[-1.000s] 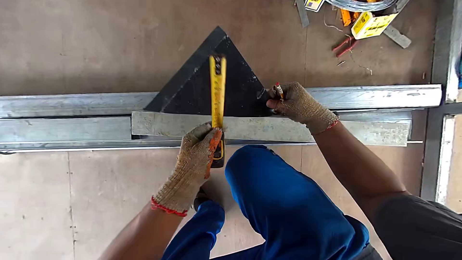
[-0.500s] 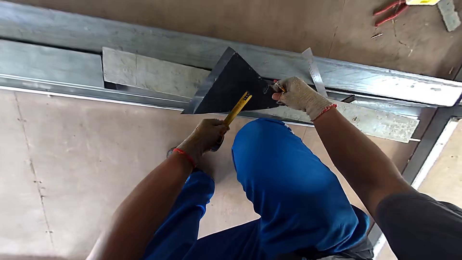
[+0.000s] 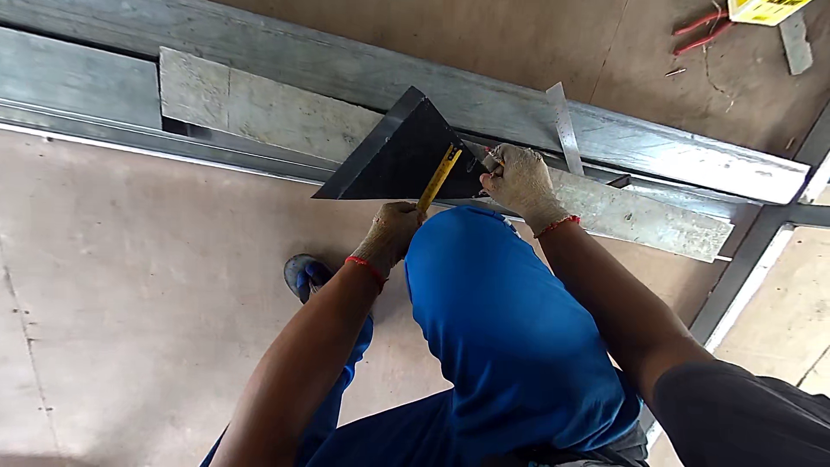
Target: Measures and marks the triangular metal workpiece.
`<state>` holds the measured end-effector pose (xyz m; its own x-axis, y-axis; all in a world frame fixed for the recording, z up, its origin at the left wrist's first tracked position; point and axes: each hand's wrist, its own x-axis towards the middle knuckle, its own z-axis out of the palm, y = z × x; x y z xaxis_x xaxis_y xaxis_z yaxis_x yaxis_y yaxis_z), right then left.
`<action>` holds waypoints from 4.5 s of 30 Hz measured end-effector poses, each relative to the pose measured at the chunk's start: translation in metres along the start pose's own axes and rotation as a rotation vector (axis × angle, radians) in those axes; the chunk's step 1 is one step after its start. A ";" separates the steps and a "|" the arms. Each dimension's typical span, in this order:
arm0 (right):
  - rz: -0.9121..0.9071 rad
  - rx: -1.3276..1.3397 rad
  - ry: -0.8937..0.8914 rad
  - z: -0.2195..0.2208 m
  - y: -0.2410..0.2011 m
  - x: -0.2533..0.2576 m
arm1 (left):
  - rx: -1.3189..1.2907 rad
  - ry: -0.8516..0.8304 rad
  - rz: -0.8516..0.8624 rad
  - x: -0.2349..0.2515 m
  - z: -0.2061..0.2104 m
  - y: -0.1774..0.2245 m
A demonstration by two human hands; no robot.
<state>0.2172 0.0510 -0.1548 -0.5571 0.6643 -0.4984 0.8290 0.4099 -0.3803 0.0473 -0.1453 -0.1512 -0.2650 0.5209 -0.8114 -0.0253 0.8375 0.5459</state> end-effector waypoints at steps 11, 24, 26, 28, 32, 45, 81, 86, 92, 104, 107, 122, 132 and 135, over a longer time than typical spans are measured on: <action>-0.223 0.173 0.250 0.016 -0.009 0.019 | 0.015 0.015 -0.035 0.005 0.006 -0.003; -0.168 0.114 0.183 0.022 -0.014 0.021 | 0.102 0.011 -0.016 0.008 0.008 -0.001; -0.177 0.123 0.186 0.021 -0.013 0.021 | 0.094 0.007 -0.015 0.009 0.006 0.000; -0.159 0.149 0.189 0.020 -0.013 0.021 | 0.058 -0.004 -0.010 0.009 0.006 0.004; -0.117 0.172 0.212 0.019 -0.016 0.023 | 0.038 -0.008 -0.011 0.016 0.010 0.003; -0.056 0.111 0.173 0.019 -0.020 0.028 | -0.037 -0.009 -0.050 0.010 0.002 0.007; -0.036 0.136 0.152 0.018 -0.021 0.034 | 0.053 0.100 0.004 0.010 0.001 -0.009; -0.029 0.119 0.117 0.014 -0.023 0.034 | 0.083 0.094 -0.025 0.009 -0.001 -0.003; -0.063 0.143 0.125 0.015 -0.021 0.035 | 0.060 0.129 -0.010 0.010 0.001 -0.004; -0.063 0.141 0.126 0.011 -0.024 0.032 | -0.030 0.131 -0.039 0.013 0.009 -0.006; -0.064 0.157 0.135 0.012 -0.024 0.033 | -0.047 0.140 -0.036 0.012 0.011 -0.007; -0.051 0.175 0.104 0.012 -0.019 0.037 | -0.037 0.131 -0.025 0.019 0.009 -0.005; -0.060 0.152 0.131 0.014 -0.017 0.035 | -0.035 0.141 -0.018 0.018 0.010 -0.004; -0.049 0.115 0.124 0.014 -0.017 0.036 | -0.027 0.133 -0.019 0.019 0.009 -0.005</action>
<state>0.1821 0.0588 -0.1774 -0.5806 0.7201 -0.3798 0.7860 0.3741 -0.4923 0.0510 -0.1379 -0.1710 -0.3894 0.4769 -0.7880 -0.0571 0.8414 0.5374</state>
